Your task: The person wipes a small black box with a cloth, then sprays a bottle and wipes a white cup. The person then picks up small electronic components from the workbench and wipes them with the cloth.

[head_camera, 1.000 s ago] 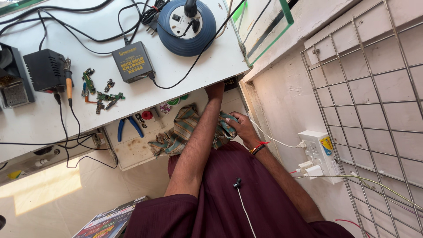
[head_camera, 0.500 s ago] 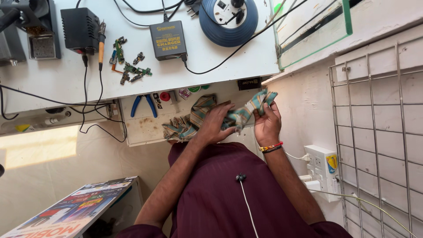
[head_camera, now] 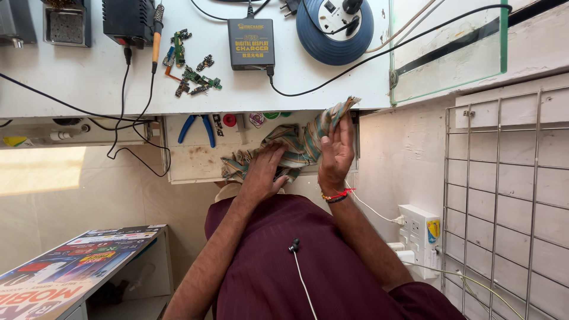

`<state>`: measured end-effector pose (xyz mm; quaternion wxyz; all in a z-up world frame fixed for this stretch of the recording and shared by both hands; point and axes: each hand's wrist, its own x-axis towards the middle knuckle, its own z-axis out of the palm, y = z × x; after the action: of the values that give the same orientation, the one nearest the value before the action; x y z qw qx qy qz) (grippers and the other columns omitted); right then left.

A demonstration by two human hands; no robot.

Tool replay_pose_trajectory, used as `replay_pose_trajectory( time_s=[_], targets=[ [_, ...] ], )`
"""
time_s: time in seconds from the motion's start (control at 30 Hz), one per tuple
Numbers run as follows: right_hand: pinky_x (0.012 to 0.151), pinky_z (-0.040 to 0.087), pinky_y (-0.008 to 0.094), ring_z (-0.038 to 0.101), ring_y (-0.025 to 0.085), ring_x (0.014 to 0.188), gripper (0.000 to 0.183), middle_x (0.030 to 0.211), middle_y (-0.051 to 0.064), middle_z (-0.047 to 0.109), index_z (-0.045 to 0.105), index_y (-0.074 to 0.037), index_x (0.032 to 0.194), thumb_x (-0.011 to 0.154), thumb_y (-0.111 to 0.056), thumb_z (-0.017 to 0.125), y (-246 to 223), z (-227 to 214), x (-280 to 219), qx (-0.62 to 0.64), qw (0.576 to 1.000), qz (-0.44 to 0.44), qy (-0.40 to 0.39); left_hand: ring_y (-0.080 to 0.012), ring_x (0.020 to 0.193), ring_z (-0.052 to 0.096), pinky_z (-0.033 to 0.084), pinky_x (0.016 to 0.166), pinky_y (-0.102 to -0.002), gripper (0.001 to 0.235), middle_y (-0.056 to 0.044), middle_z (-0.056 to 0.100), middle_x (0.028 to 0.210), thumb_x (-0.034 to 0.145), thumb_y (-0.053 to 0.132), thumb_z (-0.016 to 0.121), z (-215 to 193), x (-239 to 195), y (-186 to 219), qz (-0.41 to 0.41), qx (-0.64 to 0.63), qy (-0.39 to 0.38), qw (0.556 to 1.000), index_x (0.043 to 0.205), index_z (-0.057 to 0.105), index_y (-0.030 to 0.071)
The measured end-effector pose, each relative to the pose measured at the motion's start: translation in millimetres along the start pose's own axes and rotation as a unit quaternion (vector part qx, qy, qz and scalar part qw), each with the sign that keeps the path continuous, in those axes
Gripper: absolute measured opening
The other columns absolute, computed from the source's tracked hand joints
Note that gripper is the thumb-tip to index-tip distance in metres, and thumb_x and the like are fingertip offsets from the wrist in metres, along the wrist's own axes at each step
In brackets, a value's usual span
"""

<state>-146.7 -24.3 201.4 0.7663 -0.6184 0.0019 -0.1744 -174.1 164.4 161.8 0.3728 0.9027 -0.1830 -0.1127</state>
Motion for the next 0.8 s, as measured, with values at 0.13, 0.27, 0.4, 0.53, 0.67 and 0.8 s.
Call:
replay_pose_trajectory(
  time_s=[0.13, 0.27, 0.4, 0.53, 0.67, 0.8],
  targets=[
    [0.136, 0.024, 0.047, 0.029, 0.033, 0.162, 0.066, 0.174, 0.015, 0.027, 0.024, -0.001, 0.166, 0.109, -0.025, 0.049, -5.3, -10.5, 41.3, -0.275, 0.958, -0.078, -0.006, -0.0354, 0.148, 0.034, 0.027, 0.122, -0.054, 0.091, -0.016, 0.04, 0.159, 0.079, 0.025, 0.084, -7.6, -6.7, -10.6, 0.005, 0.001, -0.027, 1.0, 0.155, 0.035, 0.014],
    [0.131, 0.015, 0.053, 0.015, 0.036, 0.163, 0.071, 0.175, 0.015, 0.022, 0.024, -0.006, 0.167, 0.113, -0.052, 0.032, 4.3, -15.0, 70.5, -0.609, 0.79, -0.03, -0.055, -0.0346, 0.149, 0.033, 0.027, 0.122, -0.054, 0.087, -0.016, 0.04, 0.158, 0.083, 0.028, 0.082, -16.5, -12.1, -22.9, 0.018, 0.008, -0.048, 0.999, 0.155, 0.035, 0.015],
    [0.126, 0.015, 0.057, 0.017, 0.033, 0.163, 0.075, 0.174, 0.012, 0.024, 0.023, -0.012, 0.167, 0.109, -0.061, 0.027, 6.8, -1.2, 76.2, -0.649, 0.755, 0.015, -0.093, -0.035, 0.148, 0.035, 0.029, 0.122, -0.053, 0.087, -0.015, 0.042, 0.156, 0.081, 0.025, 0.082, -27.4, -14.4, -35.7, 0.045, 0.018, -0.079, 0.996, 0.154, 0.035, 0.014],
    [0.127, 0.021, 0.053, 0.023, 0.033, 0.159, 0.074, 0.171, 0.012, 0.029, 0.029, -0.012, 0.165, 0.107, -0.057, 0.039, 10.9, 18.7, 76.3, -0.627, 0.758, -0.056, -0.17, -0.0343, 0.146, 0.037, 0.032, 0.121, -0.051, 0.086, -0.014, 0.044, 0.155, 0.08, 0.024, 0.082, -37.7, -20.1, -50.2, 0.052, 0.012, -0.119, 0.991, 0.152, 0.037, 0.013],
    [0.125, 0.035, 0.043, 0.049, 0.03, 0.148, 0.039, 0.151, 0.01, 0.059, 0.059, -0.013, 0.146, 0.108, -0.019, 0.051, 23.0, 27.6, 55.6, -0.483, 0.82, -0.169, -0.256, -0.0364, 0.144, 0.04, 0.035, 0.117, -0.052, 0.085, -0.017, 0.047, 0.151, 0.079, 0.025, 0.082, -40.0, -21.7, -64.1, 0.065, 0.013, -0.134, 0.989, 0.151, 0.039, 0.012],
    [0.114, 0.055, 0.039, 0.075, 0.023, 0.121, 0.036, 0.122, 0.009, 0.078, 0.08, -0.01, 0.109, 0.102, 0.009, 0.051, 4.5, 8.7, 8.7, -0.095, 0.94, 0.042, -0.325, -0.035, 0.134, 0.051, 0.042, 0.114, -0.049, 0.067, -0.017, 0.053, 0.145, 0.083, 0.03, 0.079, -55.4, -12.6, -73.3, 0.063, -0.007, -0.157, 0.986, 0.141, 0.051, 0.009]
  ],
)
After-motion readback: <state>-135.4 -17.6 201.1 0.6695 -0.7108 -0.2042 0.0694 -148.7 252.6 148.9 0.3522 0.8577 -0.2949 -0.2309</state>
